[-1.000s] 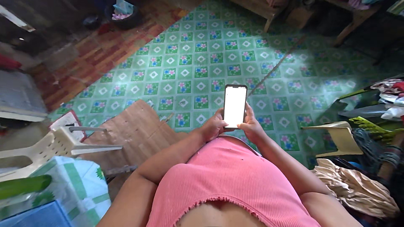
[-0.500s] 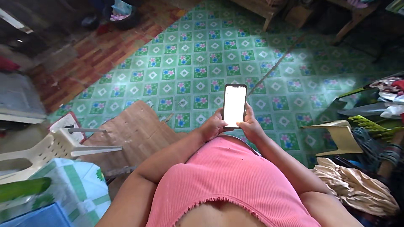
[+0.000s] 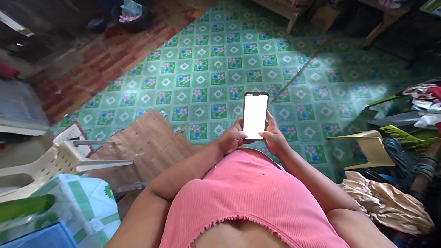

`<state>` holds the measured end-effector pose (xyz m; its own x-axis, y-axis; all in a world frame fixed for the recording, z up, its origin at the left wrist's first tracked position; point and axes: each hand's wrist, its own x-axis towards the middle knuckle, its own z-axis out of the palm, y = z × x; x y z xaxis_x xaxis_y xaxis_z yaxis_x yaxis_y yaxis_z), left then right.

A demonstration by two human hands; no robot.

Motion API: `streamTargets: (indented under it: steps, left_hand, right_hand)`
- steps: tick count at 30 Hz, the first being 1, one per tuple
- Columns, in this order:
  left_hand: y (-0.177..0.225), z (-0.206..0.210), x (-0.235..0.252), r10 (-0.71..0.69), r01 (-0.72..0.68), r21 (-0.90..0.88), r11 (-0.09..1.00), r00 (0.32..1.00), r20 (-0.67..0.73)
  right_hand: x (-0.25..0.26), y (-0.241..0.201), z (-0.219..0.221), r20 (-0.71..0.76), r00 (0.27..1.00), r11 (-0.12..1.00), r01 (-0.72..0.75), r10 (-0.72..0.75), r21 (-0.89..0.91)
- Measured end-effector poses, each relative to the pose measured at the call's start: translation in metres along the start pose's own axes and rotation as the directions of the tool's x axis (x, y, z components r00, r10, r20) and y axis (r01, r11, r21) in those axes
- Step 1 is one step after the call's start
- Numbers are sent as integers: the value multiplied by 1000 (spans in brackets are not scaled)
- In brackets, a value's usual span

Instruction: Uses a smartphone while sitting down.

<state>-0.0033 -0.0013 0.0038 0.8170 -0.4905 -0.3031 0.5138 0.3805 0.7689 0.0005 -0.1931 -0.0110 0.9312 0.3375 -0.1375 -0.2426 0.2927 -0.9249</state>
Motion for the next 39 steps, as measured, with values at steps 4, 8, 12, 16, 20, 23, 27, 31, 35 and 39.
streamTargets:
  steps: [4, 8, 12, 16, 20, 23, 27, 31, 35, 39]
  left_hand:
    - [1, 3, 1, 1, -1, -15, 1000, 1000, -11]
    - [0, 4, 1, -5, 5, -3, 1000, 999, -35]
    - [1, 4, 1, -20, 19, -11, 1000, 999, -37]
    - [1, 3, 1, -18, 17, -22, 1000, 999, -41]
    - [0, 1, 0, -8, 7, -20, 1000, 999, -32]
    - [1, 1, 0, -9, 8, -33, 999, 999, -32]
    - [1, 1, 1, -8, 8, 3, 1000, 1000, -26]
    - [1, 1, 0, -13, 14, 19, 1000, 1000, -13]
    - [3, 5, -1, -19, 19, 26, 999, 1000, -10]
    - [3, 7, -1, -23, 23, 31, 999, 1000, -6]
  right_hand:
    - [0, -1, 2, -26, 1000, 1000, -5, 5, -7]
    - [0, -3, 8, -95, 995, 997, -23, 16, -71]
    - [1, -1, 10, -134, 991, 994, -16, 2, -105]
    - [-1, -4, 6, -52, 997, 996, -58, 54, -74]
    - [-1, -4, 4, -31, 998, 986, -58, 54, -153]
    - [-1, -5, 4, -27, 998, 992, -51, 48, -119]
    - [-2, -6, 7, -64, 997, 996, -36, 30, -85]
    - [0, -4, 9, -109, 994, 994, -23, 11, -106]
    - [-1, -6, 12, -139, 990, 991, -19, 0, -131]
    - [-2, -4, 10, -143, 990, 990, -1, -19, -143]
